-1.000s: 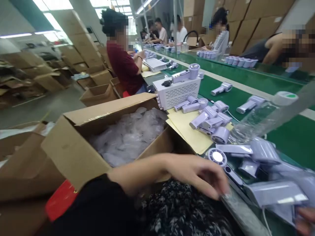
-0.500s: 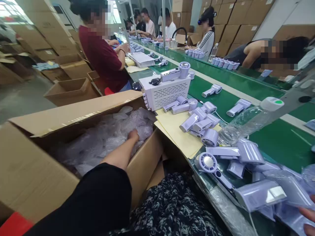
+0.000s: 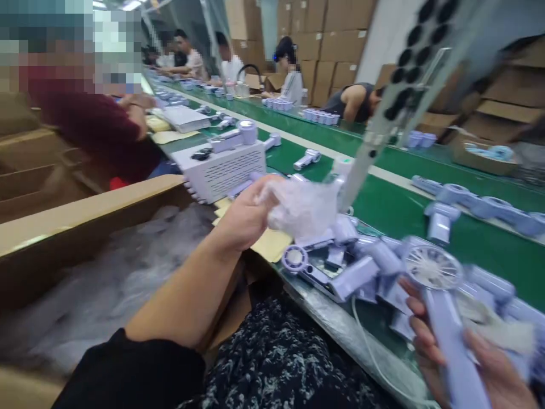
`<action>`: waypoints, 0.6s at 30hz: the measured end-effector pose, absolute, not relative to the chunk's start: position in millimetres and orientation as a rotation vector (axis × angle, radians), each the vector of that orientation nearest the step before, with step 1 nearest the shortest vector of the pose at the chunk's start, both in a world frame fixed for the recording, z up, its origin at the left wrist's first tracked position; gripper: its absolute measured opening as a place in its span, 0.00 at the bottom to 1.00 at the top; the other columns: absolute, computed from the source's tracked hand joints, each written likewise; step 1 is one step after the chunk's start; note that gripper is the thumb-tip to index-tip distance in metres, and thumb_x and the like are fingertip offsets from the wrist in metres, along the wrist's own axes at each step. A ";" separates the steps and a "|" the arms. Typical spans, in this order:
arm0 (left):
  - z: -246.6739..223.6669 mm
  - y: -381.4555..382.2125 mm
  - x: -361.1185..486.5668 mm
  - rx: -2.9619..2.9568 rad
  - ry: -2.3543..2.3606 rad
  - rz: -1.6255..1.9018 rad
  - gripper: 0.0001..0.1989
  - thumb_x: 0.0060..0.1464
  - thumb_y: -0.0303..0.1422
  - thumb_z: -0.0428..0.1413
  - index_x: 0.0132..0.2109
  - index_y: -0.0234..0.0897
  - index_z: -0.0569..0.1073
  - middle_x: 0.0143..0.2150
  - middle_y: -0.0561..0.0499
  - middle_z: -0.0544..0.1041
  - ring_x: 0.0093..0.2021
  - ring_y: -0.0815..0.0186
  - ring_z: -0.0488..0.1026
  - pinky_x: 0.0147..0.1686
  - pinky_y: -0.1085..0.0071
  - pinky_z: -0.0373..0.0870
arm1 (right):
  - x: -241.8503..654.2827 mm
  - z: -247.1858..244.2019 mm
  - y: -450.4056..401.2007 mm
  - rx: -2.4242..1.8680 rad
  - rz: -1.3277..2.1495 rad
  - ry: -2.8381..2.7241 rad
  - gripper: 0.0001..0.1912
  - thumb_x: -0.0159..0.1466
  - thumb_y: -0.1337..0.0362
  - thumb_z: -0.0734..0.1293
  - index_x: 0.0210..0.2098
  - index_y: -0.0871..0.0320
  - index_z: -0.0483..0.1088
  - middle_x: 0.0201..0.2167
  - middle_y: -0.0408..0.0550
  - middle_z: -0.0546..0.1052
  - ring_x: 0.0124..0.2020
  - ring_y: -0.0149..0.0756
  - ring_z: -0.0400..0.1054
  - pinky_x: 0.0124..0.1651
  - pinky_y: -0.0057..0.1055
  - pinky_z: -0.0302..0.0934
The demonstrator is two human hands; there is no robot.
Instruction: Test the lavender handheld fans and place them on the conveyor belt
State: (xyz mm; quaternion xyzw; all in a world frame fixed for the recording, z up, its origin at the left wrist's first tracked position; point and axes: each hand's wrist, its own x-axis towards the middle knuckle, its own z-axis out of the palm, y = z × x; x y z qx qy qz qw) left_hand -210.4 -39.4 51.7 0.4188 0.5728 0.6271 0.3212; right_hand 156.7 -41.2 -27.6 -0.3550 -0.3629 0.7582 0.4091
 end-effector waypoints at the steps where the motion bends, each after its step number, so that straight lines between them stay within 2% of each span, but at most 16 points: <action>1: 49.7 -28.8 -186.5 1.097 1.309 1.614 0.23 0.41 0.41 0.70 0.42 0.42 0.71 0.35 0.54 0.73 0.34 0.65 0.73 0.34 0.70 0.73 | 156.2 -14.8 -51.7 -0.898 1.893 -0.865 0.20 0.58 0.56 0.77 0.48 0.57 0.83 0.30 0.58 0.81 0.23 0.36 0.73 0.25 0.29 0.75; 4: 44.1 0.2 -123.7 0.995 0.894 1.446 0.29 0.33 0.25 0.71 0.45 0.44 0.71 0.37 0.57 0.74 0.31 0.71 0.71 0.29 0.76 0.70 | 160.4 6.0 -75.1 -0.852 1.701 -0.740 0.24 0.58 0.53 0.76 0.52 0.52 0.81 0.46 0.58 0.82 0.27 0.35 0.73 0.22 0.25 0.70; 6: 42.8 12.2 -90.8 0.984 0.816 1.309 0.27 0.34 0.21 0.68 0.44 0.42 0.71 0.35 0.57 0.74 0.28 0.73 0.70 0.26 0.78 0.67 | 167.6 8.7 -84.7 -0.804 1.593 -0.728 0.31 0.55 0.50 0.77 0.57 0.50 0.77 0.61 0.58 0.76 0.35 0.39 0.75 0.19 0.24 0.63; 8: 43.9 17.9 -67.6 1.020 0.770 1.140 0.26 0.34 0.19 0.65 0.43 0.42 0.72 0.33 0.58 0.73 0.27 0.73 0.69 0.24 0.79 0.65 | 176.6 7.4 -90.4 -0.770 1.573 -0.767 0.37 0.52 0.49 0.78 0.60 0.49 0.74 0.67 0.57 0.70 0.36 0.40 0.75 0.19 0.25 0.59; 12: 48.1 26.7 -47.7 1.013 0.719 0.818 0.24 0.32 0.19 0.62 0.41 0.41 0.76 0.32 0.54 0.75 0.27 0.69 0.70 0.22 0.76 0.64 | 193.2 2.3 -91.9 -0.802 1.564 -0.814 0.34 0.51 0.48 0.78 0.56 0.50 0.75 0.57 0.58 0.78 0.23 0.31 0.67 0.21 0.28 0.57; 15: 48.1 44.5 -45.2 1.004 0.791 0.704 0.20 0.31 0.21 0.61 0.38 0.37 0.77 0.34 0.50 0.77 0.29 0.66 0.73 0.23 0.72 0.66 | 198.1 -0.9 -86.5 -0.754 1.589 -0.852 0.31 0.53 0.47 0.78 0.52 0.53 0.76 0.48 0.56 0.81 0.20 0.29 0.65 0.19 0.27 0.55; 18: 48.1 72.4 -51.7 1.054 0.941 0.640 0.18 0.35 0.22 0.62 0.39 0.36 0.76 0.37 0.47 0.78 0.31 0.64 0.73 0.27 0.69 0.68 | 194.0 -3.2 -78.0 -0.695 1.623 -0.870 0.25 0.55 0.52 0.79 0.48 0.56 0.78 0.42 0.53 0.83 0.20 0.29 0.69 0.21 0.26 0.61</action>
